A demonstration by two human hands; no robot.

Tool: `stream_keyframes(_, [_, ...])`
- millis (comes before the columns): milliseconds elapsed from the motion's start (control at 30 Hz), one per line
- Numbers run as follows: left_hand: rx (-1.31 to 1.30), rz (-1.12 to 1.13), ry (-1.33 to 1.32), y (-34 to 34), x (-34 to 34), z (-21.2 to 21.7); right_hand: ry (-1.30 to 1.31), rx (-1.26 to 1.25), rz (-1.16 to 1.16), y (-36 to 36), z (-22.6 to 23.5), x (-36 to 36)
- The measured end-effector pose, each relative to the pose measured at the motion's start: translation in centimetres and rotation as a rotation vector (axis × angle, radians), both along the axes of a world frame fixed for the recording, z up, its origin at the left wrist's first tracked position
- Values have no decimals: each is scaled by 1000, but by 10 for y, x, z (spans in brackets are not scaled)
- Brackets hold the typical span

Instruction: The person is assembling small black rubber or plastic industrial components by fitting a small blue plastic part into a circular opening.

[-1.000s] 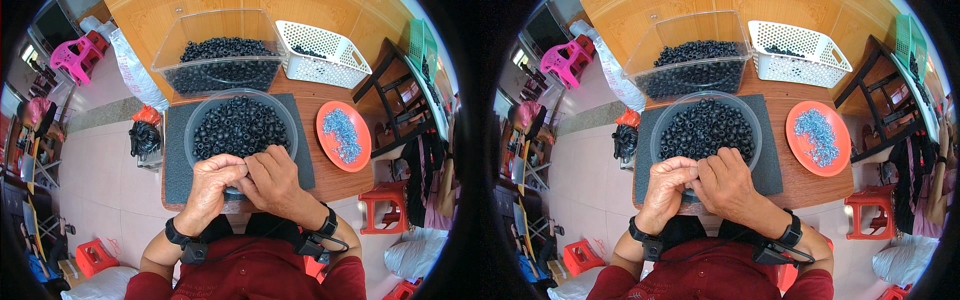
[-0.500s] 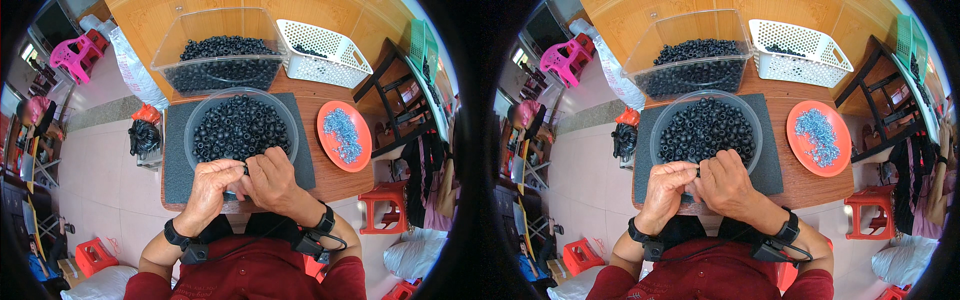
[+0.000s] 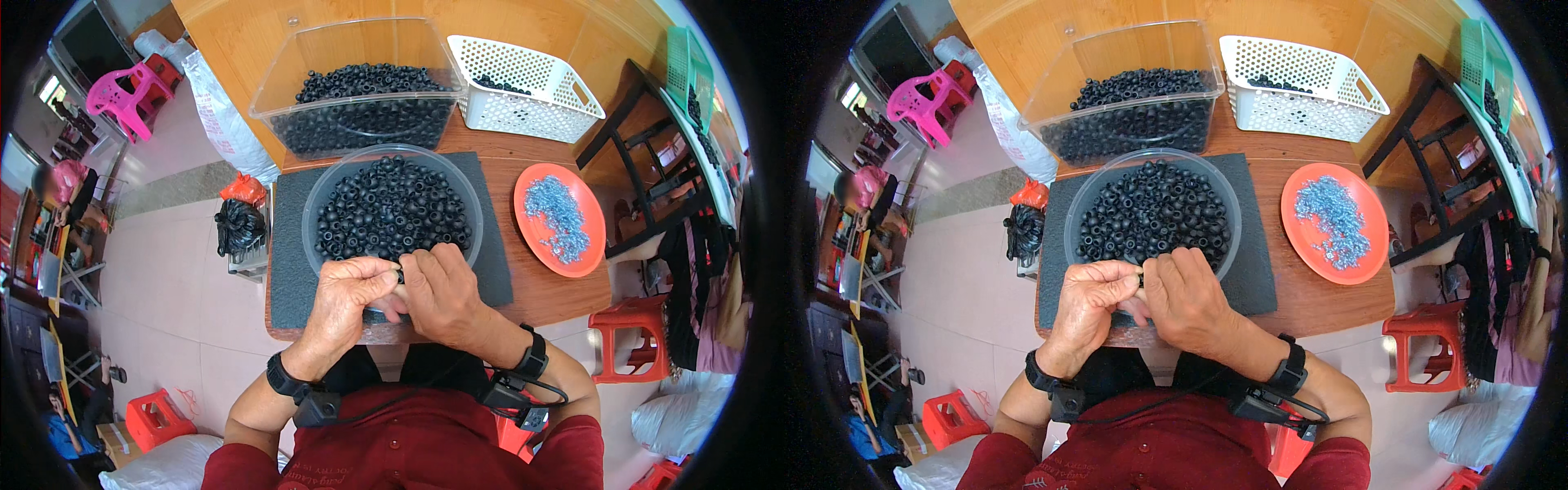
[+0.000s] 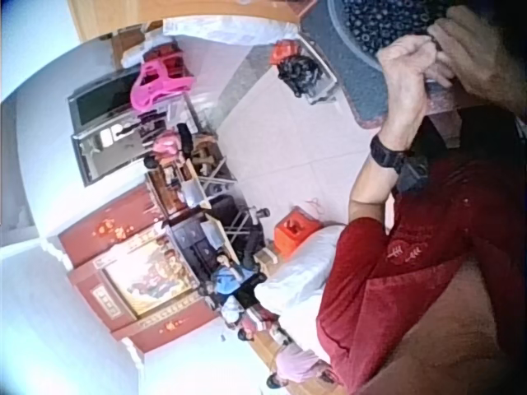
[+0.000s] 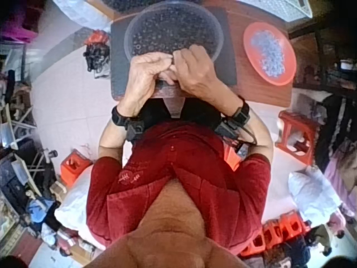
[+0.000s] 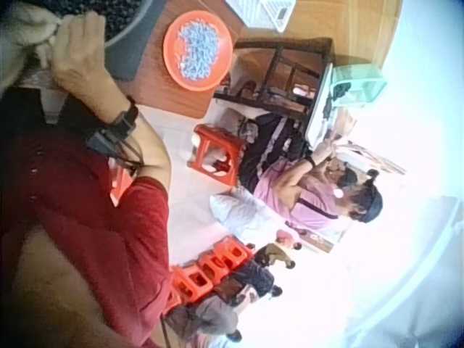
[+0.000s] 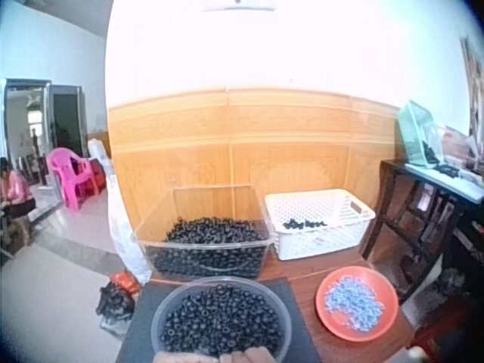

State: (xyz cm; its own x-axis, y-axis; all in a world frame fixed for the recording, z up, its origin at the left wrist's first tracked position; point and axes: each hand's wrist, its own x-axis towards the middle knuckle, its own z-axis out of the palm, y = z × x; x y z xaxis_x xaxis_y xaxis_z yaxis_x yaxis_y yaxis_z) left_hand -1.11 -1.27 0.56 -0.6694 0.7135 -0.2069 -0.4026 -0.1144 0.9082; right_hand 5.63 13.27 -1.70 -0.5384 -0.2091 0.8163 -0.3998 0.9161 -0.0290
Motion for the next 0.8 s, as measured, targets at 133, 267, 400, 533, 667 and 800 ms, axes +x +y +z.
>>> stream_keyframes(133, [-1,16,24,2,7,3,-30,10,-24,-3,4,9])
stream_keyframes(267, [-22,88,9,6,11,1,-11,38,-30,-6,1,10])
stream_keyframes(400, [-45,84,48,5,12,-2,17,41,-24,-8,-4,8])
stream_keyframes(533, [-65,-2,58,1,7,3,13,21,16,-3,0,8])
stream_keyframes(667, [-137,86,184,-11,-6,13,-14,-131,9,12,13,2])
stream_keyframes(800, [-200,296,445,-36,-33,6,-52,-196,-163,52,35,-4])
